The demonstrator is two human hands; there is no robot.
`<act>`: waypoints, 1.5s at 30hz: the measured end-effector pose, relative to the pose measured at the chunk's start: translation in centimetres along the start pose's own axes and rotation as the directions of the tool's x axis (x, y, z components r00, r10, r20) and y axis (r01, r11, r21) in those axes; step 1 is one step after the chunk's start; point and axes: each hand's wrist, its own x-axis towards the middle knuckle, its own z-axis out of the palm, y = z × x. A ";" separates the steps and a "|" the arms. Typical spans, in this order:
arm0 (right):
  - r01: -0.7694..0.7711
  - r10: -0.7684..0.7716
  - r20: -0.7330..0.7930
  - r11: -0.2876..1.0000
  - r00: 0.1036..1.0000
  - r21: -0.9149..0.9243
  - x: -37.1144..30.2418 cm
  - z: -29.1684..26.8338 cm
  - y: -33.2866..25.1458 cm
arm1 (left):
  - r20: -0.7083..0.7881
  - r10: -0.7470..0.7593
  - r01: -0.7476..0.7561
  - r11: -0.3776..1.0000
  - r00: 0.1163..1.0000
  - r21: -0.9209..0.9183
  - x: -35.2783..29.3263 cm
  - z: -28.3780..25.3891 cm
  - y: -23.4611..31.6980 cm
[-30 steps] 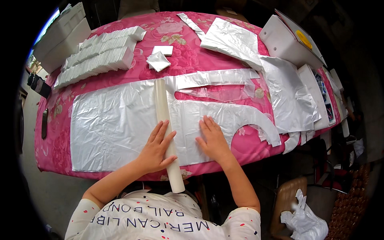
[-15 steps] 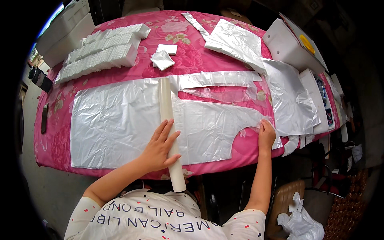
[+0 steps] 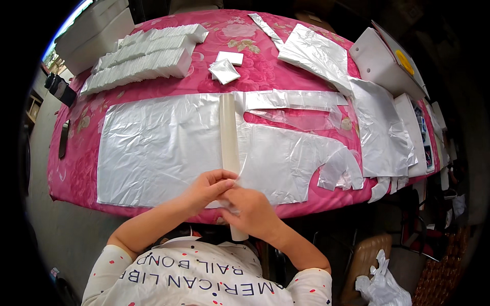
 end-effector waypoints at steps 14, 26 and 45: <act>-0.554 0.561 -0.007 0.815 0.828 -0.169 -4.5 3.6 0.6 | -0.297 0.724 0.293 0.136 0.623 0.946 -13.7 -20.3 7.1; -0.665 0.663 0.109 0.746 0.740 -0.024 -5.5 3.1 0.6 | 0.209 0.644 -0.275 0.003 0.736 0.961 3.4 -3.0 -1.9; -0.634 0.619 0.146 0.734 0.772 0.244 14.4 -3.1 10.9 | 0.209 0.562 -0.089 -0.234 0.800 0.968 4.9 -3.7 -3.0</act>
